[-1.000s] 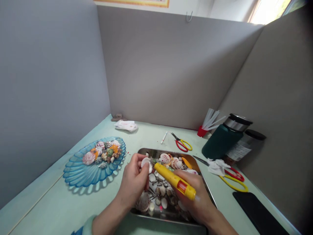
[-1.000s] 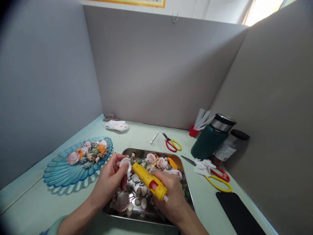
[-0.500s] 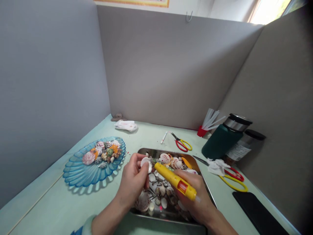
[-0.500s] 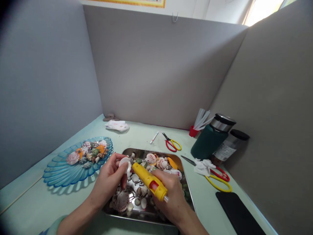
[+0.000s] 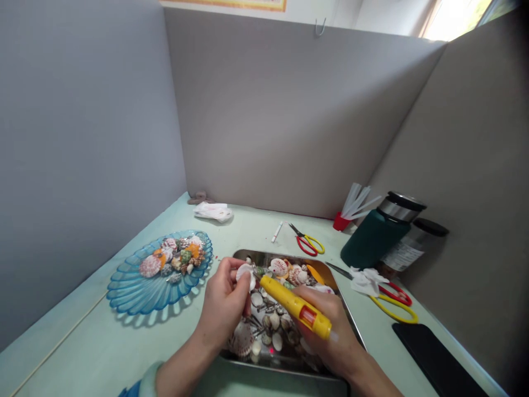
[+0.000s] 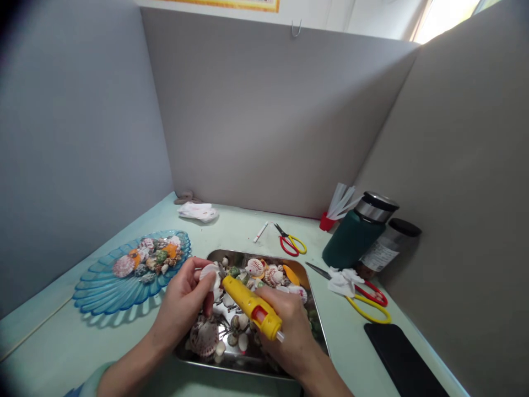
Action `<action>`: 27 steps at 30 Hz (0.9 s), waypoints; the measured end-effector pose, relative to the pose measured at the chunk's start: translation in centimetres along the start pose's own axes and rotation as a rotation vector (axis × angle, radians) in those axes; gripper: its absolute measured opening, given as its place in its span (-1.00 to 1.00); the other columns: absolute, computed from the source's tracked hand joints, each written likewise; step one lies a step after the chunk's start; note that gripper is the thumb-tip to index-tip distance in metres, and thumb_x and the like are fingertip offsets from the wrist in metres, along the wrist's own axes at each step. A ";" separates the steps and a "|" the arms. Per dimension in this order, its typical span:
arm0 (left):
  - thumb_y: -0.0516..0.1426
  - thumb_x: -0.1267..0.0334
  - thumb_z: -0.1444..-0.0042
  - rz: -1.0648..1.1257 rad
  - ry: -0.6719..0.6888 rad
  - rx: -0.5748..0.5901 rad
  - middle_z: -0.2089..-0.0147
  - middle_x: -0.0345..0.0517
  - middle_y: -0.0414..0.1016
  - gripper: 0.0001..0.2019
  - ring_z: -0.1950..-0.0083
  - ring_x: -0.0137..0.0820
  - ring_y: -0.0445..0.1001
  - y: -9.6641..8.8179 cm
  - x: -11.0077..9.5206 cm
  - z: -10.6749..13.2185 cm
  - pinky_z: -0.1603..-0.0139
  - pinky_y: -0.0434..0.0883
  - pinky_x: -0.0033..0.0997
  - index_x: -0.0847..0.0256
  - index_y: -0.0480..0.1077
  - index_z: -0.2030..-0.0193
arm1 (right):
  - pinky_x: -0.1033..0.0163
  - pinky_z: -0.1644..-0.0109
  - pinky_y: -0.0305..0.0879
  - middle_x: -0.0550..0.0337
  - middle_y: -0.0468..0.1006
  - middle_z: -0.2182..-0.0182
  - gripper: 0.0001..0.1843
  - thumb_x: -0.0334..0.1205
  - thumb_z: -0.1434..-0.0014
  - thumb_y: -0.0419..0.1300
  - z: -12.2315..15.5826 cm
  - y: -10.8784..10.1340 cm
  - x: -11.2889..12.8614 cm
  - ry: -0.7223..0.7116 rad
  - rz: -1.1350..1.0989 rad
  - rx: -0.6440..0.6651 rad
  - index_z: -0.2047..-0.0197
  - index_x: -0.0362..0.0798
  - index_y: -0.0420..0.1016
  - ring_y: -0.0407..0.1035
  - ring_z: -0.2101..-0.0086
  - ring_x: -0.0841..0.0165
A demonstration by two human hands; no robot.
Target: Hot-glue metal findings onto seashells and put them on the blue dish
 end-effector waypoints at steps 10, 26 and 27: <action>0.06 0.15 -0.12 0.051 -0.015 0.003 0.73 -0.45 0.23 -0.84 0.75 -0.53 0.19 0.0 -0.1 0.1 0.68 0.12 -0.60 0.15 0.19 0.25 | 0.33 0.50 0.04 0.27 0.36 0.58 -0.92 -0.31 -0.05 0.06 0.0 0.0 0.1 -0.005 0.011 -0.019 0.45 -0.05 0.33 0.22 0.58 0.43; 0.07 0.16 -0.12 0.113 -0.023 0.026 0.69 -0.45 0.24 -0.84 0.76 -0.58 0.17 0.1 -0.1 0.1 0.71 0.05 -0.63 0.16 0.18 0.25 | 0.33 0.50 0.06 0.25 0.38 0.58 -0.86 -0.25 -0.11 0.05 0.0 0.0 0.1 0.019 -0.006 -0.030 0.44 -0.06 0.37 0.23 0.58 0.42; 0.07 0.15 -0.12 0.121 -0.023 0.027 0.68 -0.44 0.25 -0.83 0.76 -0.58 0.18 0.2 -0.1 0.0 0.72 0.05 -0.63 0.16 0.18 0.25 | 0.32 0.50 0.06 0.25 0.37 0.58 -0.85 -0.25 -0.11 0.05 0.0 0.0 0.0 0.022 -0.008 -0.028 0.45 -0.05 0.36 0.23 0.58 0.42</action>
Point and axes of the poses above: each hand's wrist, its own z-axis away from the middle knuckle, its own y-axis out of the palm, x = y × z, the point moved 7 cm from there along -z, towards the middle knuckle
